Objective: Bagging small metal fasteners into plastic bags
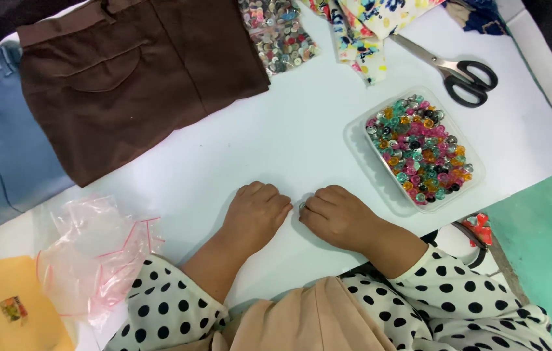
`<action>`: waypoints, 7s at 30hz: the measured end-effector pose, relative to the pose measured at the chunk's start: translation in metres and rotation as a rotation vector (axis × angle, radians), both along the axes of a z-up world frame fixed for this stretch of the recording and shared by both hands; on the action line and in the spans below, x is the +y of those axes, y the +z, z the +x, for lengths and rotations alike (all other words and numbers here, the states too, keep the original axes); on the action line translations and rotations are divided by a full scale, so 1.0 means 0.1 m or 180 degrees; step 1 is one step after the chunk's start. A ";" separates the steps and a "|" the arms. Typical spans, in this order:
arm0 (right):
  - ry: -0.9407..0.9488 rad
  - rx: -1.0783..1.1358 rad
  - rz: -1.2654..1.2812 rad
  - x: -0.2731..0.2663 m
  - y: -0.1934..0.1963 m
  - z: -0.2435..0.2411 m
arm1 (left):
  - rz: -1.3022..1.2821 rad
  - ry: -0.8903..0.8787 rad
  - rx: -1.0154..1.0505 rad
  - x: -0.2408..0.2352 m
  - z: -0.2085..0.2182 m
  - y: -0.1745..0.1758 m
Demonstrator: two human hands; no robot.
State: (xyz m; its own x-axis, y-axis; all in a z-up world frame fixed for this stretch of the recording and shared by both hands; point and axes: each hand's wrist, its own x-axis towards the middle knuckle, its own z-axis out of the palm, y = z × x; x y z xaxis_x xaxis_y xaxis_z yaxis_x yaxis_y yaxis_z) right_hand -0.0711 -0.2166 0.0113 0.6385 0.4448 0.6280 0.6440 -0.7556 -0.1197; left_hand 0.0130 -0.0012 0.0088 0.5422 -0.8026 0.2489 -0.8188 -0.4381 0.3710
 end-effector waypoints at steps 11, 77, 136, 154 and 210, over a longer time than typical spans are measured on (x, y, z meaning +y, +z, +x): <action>-0.0110 0.0205 0.0161 -0.09 -0.04 0.00 | -0.0005 -0.0097 -0.0199 -0.10 -0.25 -0.03; -0.0265 0.0720 0.0493 -0.71 0.76 -0.49 | -0.0291 0.0224 -0.0344 -0.10 -0.01 0.46; -0.0361 0.0554 0.0816 -0.16 0.32 -0.45 | -0.0225 0.0251 0.0108 -0.17 -0.29 0.23; -0.1886 0.0557 0.0487 -1.98 0.54 -1.08 | -0.0556 -0.0943 -0.0338 -1.94 -0.29 0.67; -0.2517 0.0627 -0.0901 -2.09 0.49 -0.38 | -0.0787 -0.0873 -0.0927 -2.34 -0.02 0.60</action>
